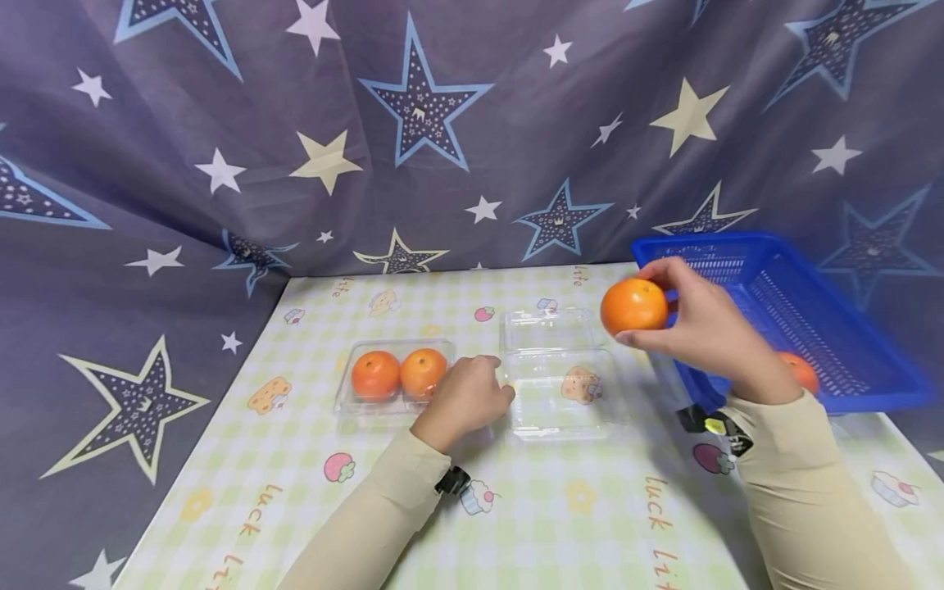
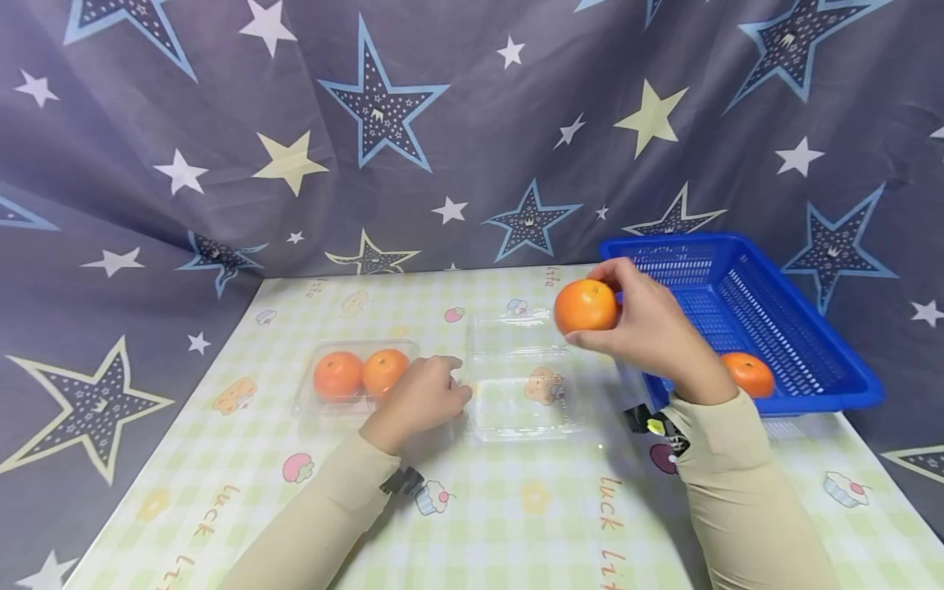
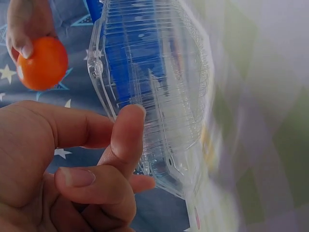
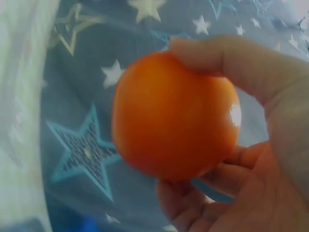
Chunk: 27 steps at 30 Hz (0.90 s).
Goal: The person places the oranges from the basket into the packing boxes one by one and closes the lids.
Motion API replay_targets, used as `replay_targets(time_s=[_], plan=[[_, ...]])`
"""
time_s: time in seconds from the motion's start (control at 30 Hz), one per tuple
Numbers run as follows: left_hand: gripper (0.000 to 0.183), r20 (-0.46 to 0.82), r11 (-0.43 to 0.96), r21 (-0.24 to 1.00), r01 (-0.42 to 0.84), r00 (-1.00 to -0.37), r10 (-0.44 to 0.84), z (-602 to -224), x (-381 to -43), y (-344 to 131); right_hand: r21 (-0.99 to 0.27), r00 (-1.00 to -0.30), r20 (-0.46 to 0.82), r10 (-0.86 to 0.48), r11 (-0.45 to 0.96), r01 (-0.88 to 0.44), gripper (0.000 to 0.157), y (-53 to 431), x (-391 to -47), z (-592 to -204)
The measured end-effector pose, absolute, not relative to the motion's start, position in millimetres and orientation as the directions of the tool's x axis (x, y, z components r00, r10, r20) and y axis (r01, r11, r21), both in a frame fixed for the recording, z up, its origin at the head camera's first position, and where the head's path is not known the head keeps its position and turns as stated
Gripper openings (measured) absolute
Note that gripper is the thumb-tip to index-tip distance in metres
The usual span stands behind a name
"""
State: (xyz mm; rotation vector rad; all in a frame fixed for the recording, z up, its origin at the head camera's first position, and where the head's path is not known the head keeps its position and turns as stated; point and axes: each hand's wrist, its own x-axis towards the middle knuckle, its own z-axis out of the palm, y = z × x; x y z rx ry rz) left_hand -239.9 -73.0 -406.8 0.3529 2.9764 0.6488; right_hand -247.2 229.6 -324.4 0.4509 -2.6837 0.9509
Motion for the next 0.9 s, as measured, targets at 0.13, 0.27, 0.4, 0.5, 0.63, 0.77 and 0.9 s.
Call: replay_targets(time_s=[0.13,0.27,0.4,0.5,0.63,0.77,0.9], plan=[[0.050,-0.044,0.879,0.433,0.199,-0.970,0.241,-406.8,-240.1,-71.3,-0.556,-0.900,0.321,-0.295,0.710,-0.431,0.075,211.2,-246.3,-335.6],[0.050,-0.054,0.883,0.430,0.189,-0.971,0.234,-406.8,-239.8,-71.1,-0.539,-0.875,0.307,-0.376,0.688,-0.485,0.075,192.1,-247.1,-348.8],[0.051,-0.067,0.884,0.430,0.184,-0.970,0.234,-407.3,-240.0,-71.4,-0.533,-0.854,0.277,-0.441,0.669,-0.518,0.072,174.5,-247.4,-363.0],[0.051,-0.072,0.885,0.427,0.183,-0.969,0.235,-406.6,-240.7,-70.8,-0.531,-0.837,0.257,-0.483,0.653,-0.540,0.069,164.3,-247.2,-372.7],[0.051,-0.069,0.890,0.418,0.182,-0.970,0.231,-406.4,-241.5,-70.2,-0.534,-0.821,0.237,-0.519,0.636,-0.557,0.071,153.4,-246.1,-384.1],[0.052,-0.078,0.883,0.435,0.178,-0.969,0.234,-406.8,-241.7,-70.2,-0.528,-0.817,0.216,-0.535,0.640,-0.559,0.072,145.6,-245.4,-393.5],[0.052,-0.084,0.877,0.446,0.180,-0.967,0.241,-407.1,-241.6,-71.2,-0.493,-0.812,0.210,-0.544,0.658,-0.569,0.074,139.4,-246.6,-403.0]])
